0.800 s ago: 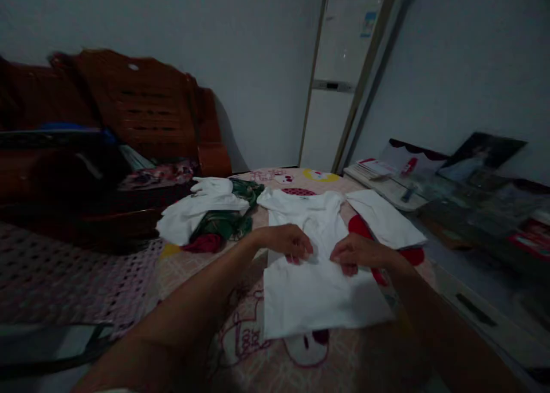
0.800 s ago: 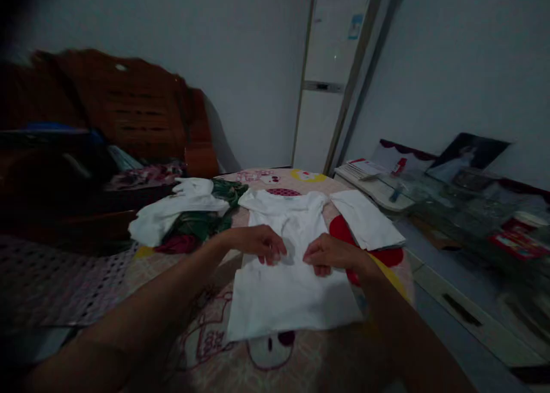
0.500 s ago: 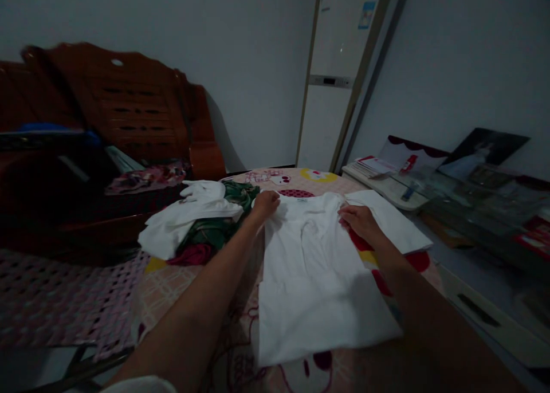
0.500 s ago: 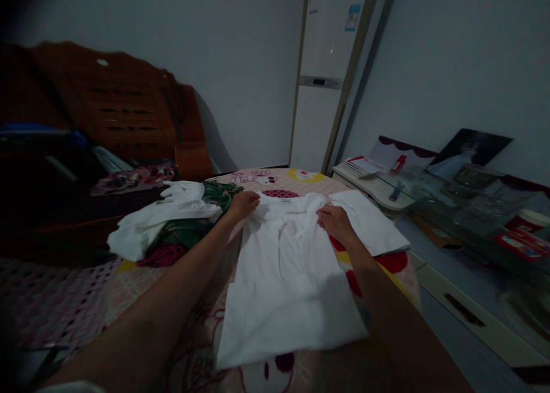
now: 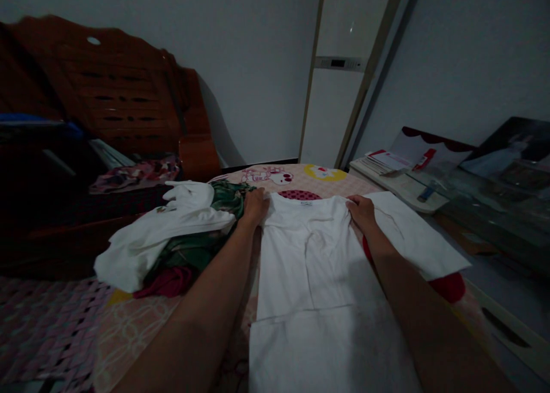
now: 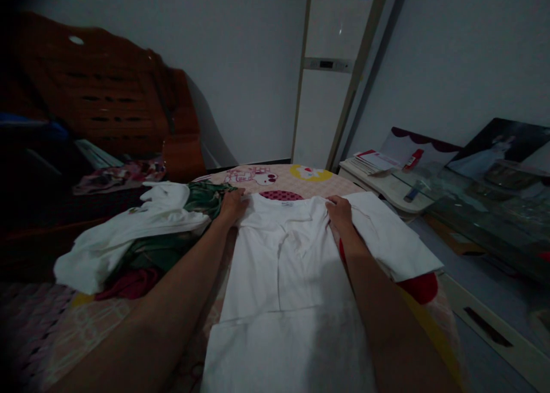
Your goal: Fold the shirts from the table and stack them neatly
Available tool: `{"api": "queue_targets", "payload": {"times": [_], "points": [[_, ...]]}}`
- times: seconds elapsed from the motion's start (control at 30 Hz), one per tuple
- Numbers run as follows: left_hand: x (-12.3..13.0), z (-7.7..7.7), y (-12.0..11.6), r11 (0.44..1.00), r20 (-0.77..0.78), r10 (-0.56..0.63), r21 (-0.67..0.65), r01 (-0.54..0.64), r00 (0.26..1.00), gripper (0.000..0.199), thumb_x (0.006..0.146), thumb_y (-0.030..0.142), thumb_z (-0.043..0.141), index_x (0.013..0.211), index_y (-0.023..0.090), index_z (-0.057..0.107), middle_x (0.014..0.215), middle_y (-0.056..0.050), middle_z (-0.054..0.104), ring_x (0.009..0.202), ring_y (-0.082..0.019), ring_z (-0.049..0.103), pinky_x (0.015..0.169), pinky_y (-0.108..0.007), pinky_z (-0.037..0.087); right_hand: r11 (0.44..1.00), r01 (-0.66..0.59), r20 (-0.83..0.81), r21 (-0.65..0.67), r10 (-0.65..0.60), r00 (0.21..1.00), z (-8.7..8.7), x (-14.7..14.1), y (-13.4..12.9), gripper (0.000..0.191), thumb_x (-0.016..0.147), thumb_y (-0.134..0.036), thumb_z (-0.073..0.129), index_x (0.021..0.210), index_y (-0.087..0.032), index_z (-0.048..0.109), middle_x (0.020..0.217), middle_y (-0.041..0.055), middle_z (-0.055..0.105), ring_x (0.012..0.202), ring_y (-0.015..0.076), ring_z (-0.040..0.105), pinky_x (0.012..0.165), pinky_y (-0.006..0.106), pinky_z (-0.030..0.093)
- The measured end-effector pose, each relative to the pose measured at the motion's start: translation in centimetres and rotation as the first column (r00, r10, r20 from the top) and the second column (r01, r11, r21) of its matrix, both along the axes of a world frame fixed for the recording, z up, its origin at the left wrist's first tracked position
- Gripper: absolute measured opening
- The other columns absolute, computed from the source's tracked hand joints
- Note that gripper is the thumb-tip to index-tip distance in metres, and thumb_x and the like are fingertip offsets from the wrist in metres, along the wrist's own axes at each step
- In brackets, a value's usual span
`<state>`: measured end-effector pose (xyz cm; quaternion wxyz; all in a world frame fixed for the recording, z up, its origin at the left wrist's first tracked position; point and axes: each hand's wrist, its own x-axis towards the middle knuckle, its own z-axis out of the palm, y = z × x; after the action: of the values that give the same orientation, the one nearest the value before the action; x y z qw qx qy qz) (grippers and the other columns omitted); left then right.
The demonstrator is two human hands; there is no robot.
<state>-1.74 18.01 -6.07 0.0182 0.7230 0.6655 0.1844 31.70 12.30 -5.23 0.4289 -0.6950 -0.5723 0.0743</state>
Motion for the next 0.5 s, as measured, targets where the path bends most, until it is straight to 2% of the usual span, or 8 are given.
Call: {"api": "queue_targets", "payload": {"times": [0.07,0.17,0.23,0.3,0.4,0.47,0.5], "points": [[-0.1,-0.1,0.3,1.0,-0.018,-0.003,-0.017,0.003,1.0,0.046,0.087,0.022,0.055,0.132,0.014,0.057,0.128,-0.015,0.065,0.123,-0.028,0.056,0.105,-0.037,0.04,0.998,-0.011,-0.06,0.064,0.015,0.998,-0.7,0.2,0.1,0.031,0.069,-0.026,0.055,0.088,-0.015,0.076,0.086,0.0067,0.076,0.082,0.0236,0.068,0.081,0.035,0.053],[-0.1,0.0,0.4,1.0,-0.037,-0.009,-0.03,0.008,0.999,0.047,0.086,0.022,0.056,0.133,0.017,0.057,0.128,-0.014,0.064,0.122,-0.029,0.055,0.101,-0.038,0.042,0.99,-0.054,-0.113,0.131,0.069,0.991,-0.9,0.7,0.0,0.035,0.067,-0.024,0.053,0.092,-0.014,0.076,0.091,0.0078,0.077,0.085,0.0242,0.069,0.083,0.037,0.053],[0.1,0.1,0.3,0.999,-0.045,-0.015,-0.03,0.014,0.999,0.048,0.086,0.023,0.056,0.135,0.018,0.056,0.129,-0.013,0.064,0.123,-0.03,0.054,0.101,-0.039,0.043,0.979,-0.117,-0.032,0.165,0.124,0.992,-0.5,0.7,-0.1,0.039,0.066,-0.02,0.051,0.096,-0.015,0.075,0.1,0.009,0.076,0.094,0.025,0.068,0.091,0.039,0.052],[0.2,0.1,0.1,0.999,-0.053,-0.019,-0.037,0.017,0.998,0.048,0.087,0.023,0.055,0.135,0.017,0.056,0.129,-0.014,0.063,0.123,-0.031,0.053,0.102,-0.04,0.042,0.954,-0.242,0.156,0.178,0.216,0.964,0.0,0.3,-0.3,0.046,0.065,-0.016,0.05,0.105,-0.016,0.074,0.111,0.0096,0.073,0.107,0.0259,0.064,0.1,0.043,0.047],[0.2,0.1,-0.1,0.999,-0.05,-0.019,-0.037,0.017,0.999,0.047,0.088,0.024,0.054,0.135,0.017,0.056,0.13,-0.016,0.062,0.124,-0.032,0.052,0.103,-0.042,0.041,0.867,-0.491,0.428,0.079,0.416,0.802,0.3,-1.1,-0.5,0.056,0.064,-0.011,0.054,0.117,-0.02,0.069,0.13,0.0088,0.065,0.126,0.0266,0.054,0.111,0.048,0.038],[0.2,0.2,-0.2,0.999,-0.037,-0.024,-0.036,0.023,0.999,0.047,0.088,0.023,0.054,0.134,0.016,0.056,0.13,-0.016,0.061,0.124,-0.032,0.052,0.103,-0.043,0.041,0.808,-0.587,0.504,-0.047,0.527,0.685,0.0,-2.1,-0.7,0.051,0.066,-0.01,0.056,0.114,-0.022,0.071,0.136,0.0085,0.061,0.131,0.0282,0.049,0.113,0.052,0.034],[0.2,0.3,-0.2,0.999,-0.029,-0.027,-0.038,0.026,0.999,0.046,0.088,0.023,0.054,0.134,0.016,0.057,0.129,-0.016,0.062,0.124,-0.032,0.052,0.103,-0.043,0.041,0.794,-0.599,0.511,-0.101,0.558,0.653,-0.2,-2.5,-0.7,0.044,0.069,-0.01,0.057,0.109,-0.023,0.072,0.135,0.0089,0.062,0.132,0.0293,0.049,0.113,0.054,0.032]]}}
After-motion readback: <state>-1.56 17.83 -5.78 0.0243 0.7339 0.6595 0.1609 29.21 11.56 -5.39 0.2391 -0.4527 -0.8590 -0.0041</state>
